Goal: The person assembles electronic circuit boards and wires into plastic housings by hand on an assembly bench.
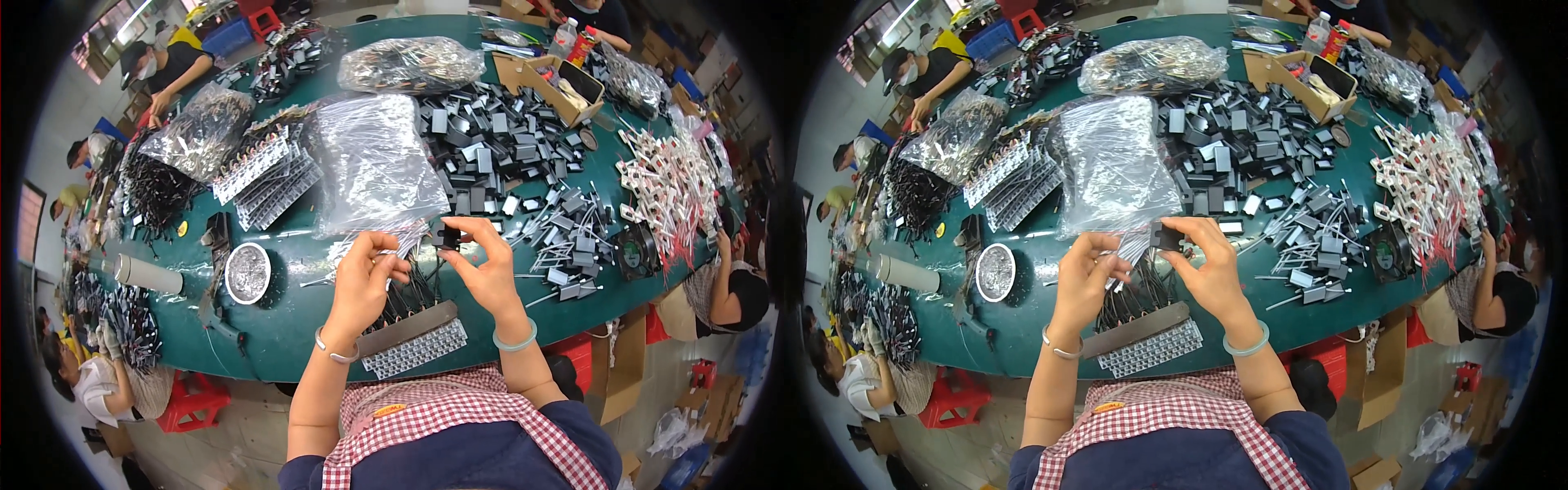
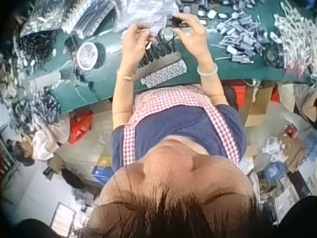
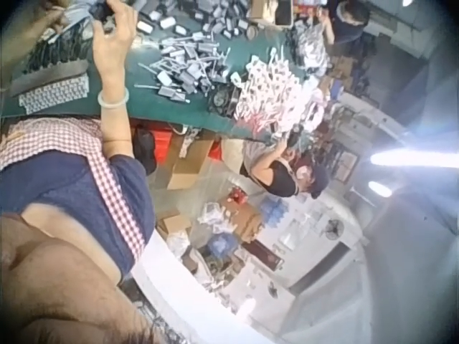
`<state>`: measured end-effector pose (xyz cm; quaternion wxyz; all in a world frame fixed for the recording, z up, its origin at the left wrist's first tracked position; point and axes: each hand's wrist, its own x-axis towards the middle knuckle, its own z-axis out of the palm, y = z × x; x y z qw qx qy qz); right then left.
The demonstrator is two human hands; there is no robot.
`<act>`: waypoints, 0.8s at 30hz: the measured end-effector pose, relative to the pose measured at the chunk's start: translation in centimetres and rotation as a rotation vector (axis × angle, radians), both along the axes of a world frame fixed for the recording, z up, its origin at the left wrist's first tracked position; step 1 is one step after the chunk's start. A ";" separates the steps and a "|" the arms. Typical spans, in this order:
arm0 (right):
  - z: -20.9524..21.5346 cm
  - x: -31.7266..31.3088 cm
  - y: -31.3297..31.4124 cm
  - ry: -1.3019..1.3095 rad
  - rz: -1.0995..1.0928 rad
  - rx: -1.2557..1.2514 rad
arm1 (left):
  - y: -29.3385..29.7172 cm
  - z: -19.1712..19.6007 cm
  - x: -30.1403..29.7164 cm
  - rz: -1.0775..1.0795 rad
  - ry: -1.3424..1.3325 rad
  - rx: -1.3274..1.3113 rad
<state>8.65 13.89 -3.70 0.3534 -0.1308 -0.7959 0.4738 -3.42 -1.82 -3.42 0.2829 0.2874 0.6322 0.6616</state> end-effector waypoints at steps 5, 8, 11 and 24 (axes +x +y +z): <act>0.1 -0.3 -1.6 0.022 0.039 -0.373 | -1.3 1.4 0.7 0.011 0.106 -0.128; -1.3 0.0 -1.3 0.017 0.101 -0.446 | -0.9 1.4 1.8 0.016 0.242 -0.147; -0.9 0.1 -1.6 0.028 0.148 -0.557 | -0.4 -0.3 2.9 0.117 0.418 0.003; -0.4 -3.6 -2.8 0.136 0.056 -0.969 | -0.6 3.1 3.0 0.217 0.576 -0.102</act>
